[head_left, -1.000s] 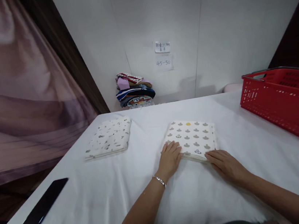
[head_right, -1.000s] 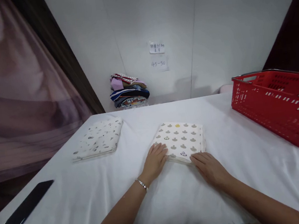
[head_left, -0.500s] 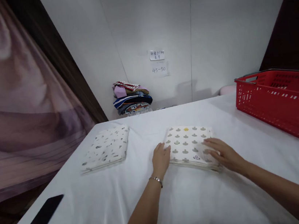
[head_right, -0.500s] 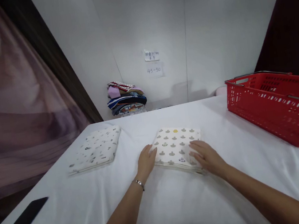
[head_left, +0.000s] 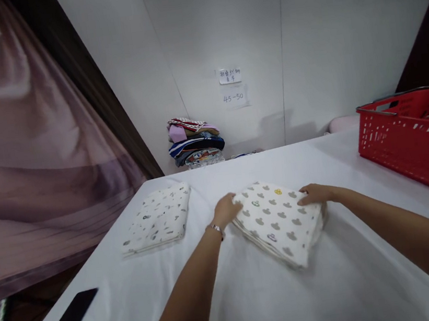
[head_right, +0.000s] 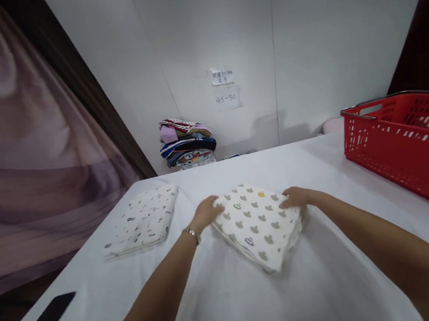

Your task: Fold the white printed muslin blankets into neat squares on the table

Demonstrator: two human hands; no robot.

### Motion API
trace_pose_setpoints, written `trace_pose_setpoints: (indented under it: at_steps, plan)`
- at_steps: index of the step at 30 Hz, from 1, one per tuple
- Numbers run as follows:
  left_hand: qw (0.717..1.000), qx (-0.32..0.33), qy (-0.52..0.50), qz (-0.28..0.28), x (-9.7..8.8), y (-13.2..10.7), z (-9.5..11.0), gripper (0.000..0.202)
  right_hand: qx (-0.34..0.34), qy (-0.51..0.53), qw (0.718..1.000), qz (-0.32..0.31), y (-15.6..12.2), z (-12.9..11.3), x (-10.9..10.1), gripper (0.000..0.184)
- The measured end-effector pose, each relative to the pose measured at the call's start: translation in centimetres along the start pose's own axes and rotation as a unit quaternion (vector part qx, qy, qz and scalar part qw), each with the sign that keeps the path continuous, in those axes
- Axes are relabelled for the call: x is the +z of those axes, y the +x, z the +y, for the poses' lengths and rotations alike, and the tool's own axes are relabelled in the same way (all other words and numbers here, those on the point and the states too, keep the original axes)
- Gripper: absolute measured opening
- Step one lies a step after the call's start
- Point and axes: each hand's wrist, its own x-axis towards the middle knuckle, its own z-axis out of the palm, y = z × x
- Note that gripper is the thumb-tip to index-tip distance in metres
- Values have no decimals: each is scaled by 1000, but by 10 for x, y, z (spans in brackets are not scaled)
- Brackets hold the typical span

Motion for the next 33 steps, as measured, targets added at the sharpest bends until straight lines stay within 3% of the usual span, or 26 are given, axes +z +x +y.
trace_pose_setpoints:
  at_steps: [2, 4, 8, 12, 17, 20, 23, 27, 30, 33]
  plan:
    - [998, 32, 53, 31, -13, 26, 0, 50, 16, 47, 998, -44, -14, -3, 7, 47]
    - [996, 12, 80, 29, -16, 44, -5, 53, 46, 94, 992, -68, -28, -7, 14, 46]
    - [994, -8, 93, 50, 0, 45, -14, 52, 98, 112, 987, -54, -42, -17, 20, 42]
    - [984, 71, 120, 109, 26, -1, -6, 49, 103, 137, 984, -47, -43, -22, 18, 39]
    - [966, 234, 104, 16, 57, -83, 12, 45, 105, 253, 960, -65, -61, -14, 22, 50]
    - [963, 260, 74, -4, 66, -115, 14, 35, 109, 313, 938, -98, -81, -4, 32, 60]
    - [967, 251, 34, 1, 67, -130, 10, 29, 93, 296, 947, -85, -93, 6, 40, 66]
    - [971, 219, -53, 74, 63, -138, 7, 25, 70, 103, 992, 14, -93, 5, 37, 72]
    - [974, 131, -126, 136, 60, -138, 6, 27, 2, 19, 994, 110, -90, -12, 30, 63]
    - [973, -9, -183, 143, 59, -133, 4, 30, -100, 48, 984, 142, -87, -41, 29, 47]
